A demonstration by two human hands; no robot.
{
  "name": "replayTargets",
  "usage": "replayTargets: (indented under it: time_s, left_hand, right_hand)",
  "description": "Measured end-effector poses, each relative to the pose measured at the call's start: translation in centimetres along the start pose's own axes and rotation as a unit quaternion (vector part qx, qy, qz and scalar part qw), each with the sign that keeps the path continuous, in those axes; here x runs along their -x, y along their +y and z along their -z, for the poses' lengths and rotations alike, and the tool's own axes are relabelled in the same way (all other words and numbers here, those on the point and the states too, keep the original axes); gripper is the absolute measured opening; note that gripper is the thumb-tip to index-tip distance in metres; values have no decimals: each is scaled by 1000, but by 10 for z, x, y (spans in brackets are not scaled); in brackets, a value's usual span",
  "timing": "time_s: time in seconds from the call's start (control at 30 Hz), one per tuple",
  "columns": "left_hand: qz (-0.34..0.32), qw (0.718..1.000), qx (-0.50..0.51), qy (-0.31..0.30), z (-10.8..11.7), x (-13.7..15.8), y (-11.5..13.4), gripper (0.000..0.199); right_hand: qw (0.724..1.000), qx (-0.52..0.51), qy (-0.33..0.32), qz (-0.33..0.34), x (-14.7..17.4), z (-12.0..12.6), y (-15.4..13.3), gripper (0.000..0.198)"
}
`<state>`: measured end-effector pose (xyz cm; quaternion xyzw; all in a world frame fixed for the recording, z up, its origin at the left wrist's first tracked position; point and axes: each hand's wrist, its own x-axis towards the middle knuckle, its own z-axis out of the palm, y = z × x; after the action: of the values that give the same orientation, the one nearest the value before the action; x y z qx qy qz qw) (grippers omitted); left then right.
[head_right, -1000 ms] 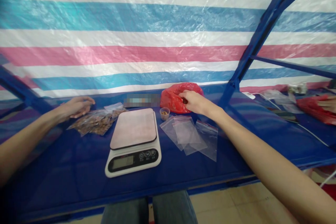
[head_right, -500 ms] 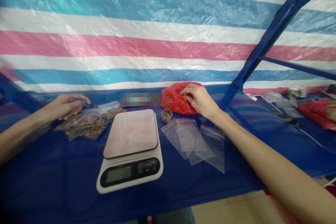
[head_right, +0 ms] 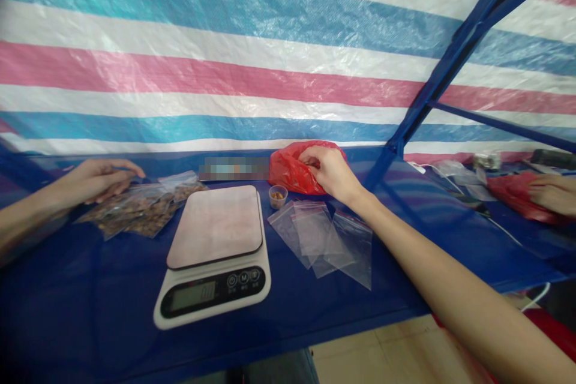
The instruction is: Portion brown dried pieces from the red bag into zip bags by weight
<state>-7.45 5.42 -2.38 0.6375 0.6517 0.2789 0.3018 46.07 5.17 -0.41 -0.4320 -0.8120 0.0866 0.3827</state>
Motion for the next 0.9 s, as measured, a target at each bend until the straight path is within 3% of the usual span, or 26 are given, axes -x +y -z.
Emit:
replayTargets:
  time_s: [0.17, 0.4, 0.53, 0.6, 0.77, 0.9]
  left_hand:
    - [7, 1000, 0, 0, 0, 2, 5, 47]
    - [-2, 1000, 6, -1, -3, 4, 7, 45]
    - [-11, 1000, 10, -2, -2, 2, 3, 45]
    - [-13, 1000, 9, -8, -2, 2, 2, 45]
    - [-12, 1000, -4, -16, 0, 2, 2, 45]
    - [-5, 1000, -16, -3, -1, 4, 5, 46]
  right_hand:
    - [999, 0, 10, 40, -1, -1, -2, 20]
    - [998, 5, 68, 3, -9, 10, -4, 11]
    - [994, -40, 98, 22, -14, 7, -24, 14]
    - [994, -71, 54, 57, -10, 4, -40, 13]
    - [978, -58, -130, 151, 4, -7, -65, 9]
    - [975, -60, -144, 157, 6, -10, -61, 7]
